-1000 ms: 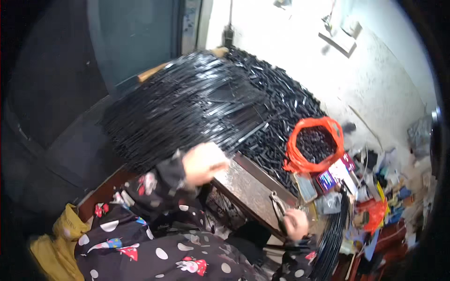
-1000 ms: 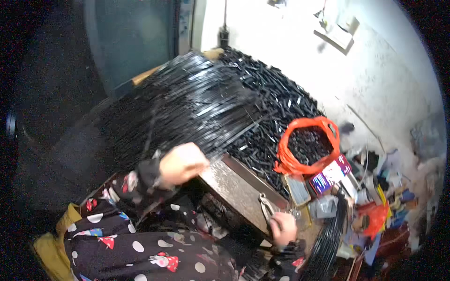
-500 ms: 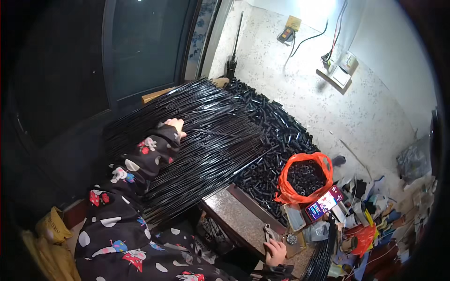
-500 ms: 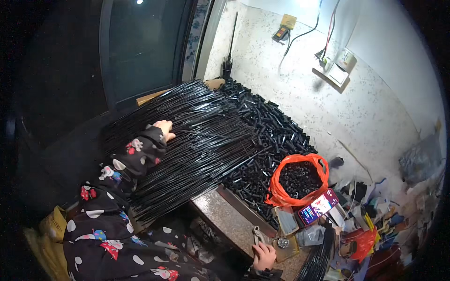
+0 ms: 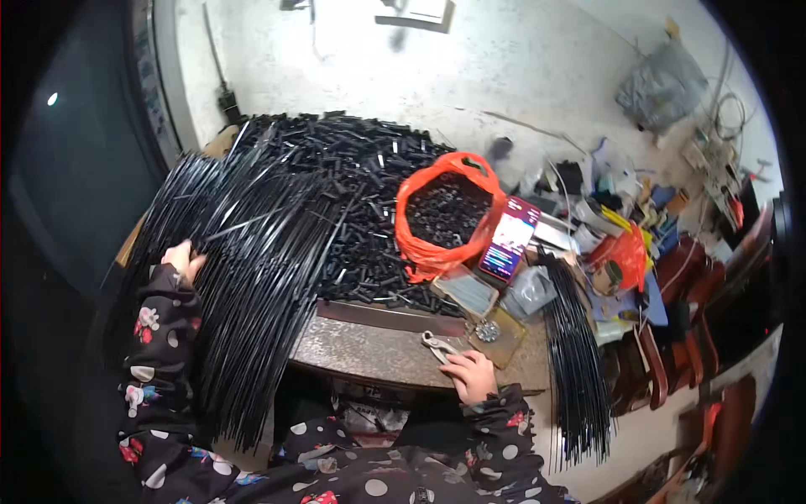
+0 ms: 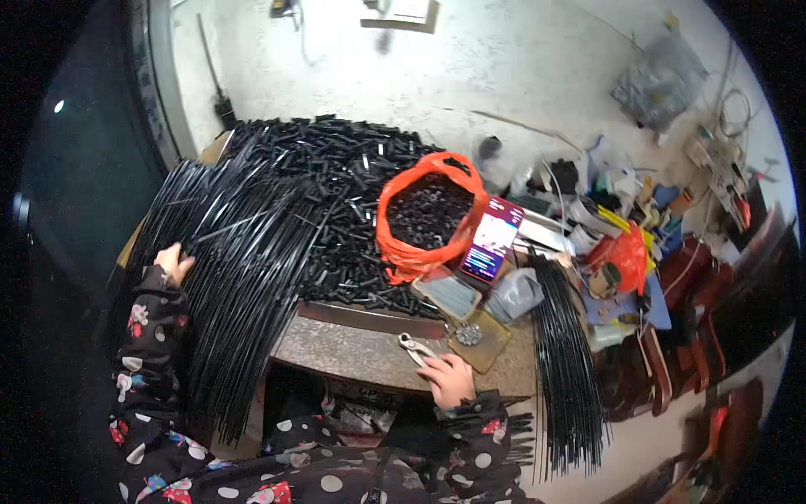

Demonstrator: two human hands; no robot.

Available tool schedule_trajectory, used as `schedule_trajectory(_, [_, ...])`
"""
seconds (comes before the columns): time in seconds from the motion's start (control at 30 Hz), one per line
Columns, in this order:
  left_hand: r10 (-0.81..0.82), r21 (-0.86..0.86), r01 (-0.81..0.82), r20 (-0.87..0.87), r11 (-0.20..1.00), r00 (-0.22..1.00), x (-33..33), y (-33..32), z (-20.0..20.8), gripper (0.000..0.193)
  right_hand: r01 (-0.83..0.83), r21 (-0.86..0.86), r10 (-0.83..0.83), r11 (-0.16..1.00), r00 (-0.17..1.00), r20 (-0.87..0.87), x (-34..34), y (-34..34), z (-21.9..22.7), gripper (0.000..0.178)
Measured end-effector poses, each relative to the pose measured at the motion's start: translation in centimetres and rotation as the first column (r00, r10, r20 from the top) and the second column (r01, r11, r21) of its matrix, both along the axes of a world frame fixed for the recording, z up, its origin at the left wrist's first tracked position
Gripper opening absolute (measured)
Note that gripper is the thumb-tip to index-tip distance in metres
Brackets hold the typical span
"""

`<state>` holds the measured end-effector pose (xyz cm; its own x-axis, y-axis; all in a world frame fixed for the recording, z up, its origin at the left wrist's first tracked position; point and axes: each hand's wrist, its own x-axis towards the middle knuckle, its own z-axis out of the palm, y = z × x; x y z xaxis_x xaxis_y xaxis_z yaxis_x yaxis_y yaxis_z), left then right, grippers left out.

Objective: Assembling wire harnesses by grouping cables and attaching connectors.

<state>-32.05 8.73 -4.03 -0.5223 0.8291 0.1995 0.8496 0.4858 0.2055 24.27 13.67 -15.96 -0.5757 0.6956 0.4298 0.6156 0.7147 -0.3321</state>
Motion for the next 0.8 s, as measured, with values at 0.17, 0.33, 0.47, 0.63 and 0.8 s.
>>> schedule_trajectory(0.17, [-0.093, 0.469, 0.165, -0.173, 0.868, 0.980, 3.2, 1.0, 3.7, 0.035, 0.017, -0.048, -0.018, 0.999, 1.000, -0.006, 0.4, -0.7, 0.7, 0.023])
schedule_trajectory(0.33, [-0.554, 0.531, 0.251, 0.548, 0.809, 0.627, 4.0, 4.3, 9.7, 0.022, 0.020, -0.038, -0.021, 0.999, 1.000, -0.011, 0.8, -0.6, -0.8, 0.024])
schedule_trajectory(0.47, [-0.664, 0.608, 0.346, 0.435, 0.715, 0.608, 9.2, 7.6, 16.7, 0.021, 0.018, -0.026, -0.018, 0.999, 1.000, 0.006, 0.9, -0.7, -0.8, 0.026])
schedule_trajectory(0.63, [-0.665, 0.854, 0.299, 0.070, 0.425, 0.744, 16.3, 14.3, 17.3, 0.026, 0.002, -0.096, -0.005, 0.995, 0.999, -0.033, 0.7, 0.2, -2.1, 0.018])
schedule_trajectory(0.8, [-0.436, 0.924, 0.068, 0.112, 0.377, 0.893, 25.0, 14.7, 14.4, 0.033, 0.042, -0.074, -0.047, 0.996, 0.996, -0.070, 1.1, -0.1, -2.1, 0.016])
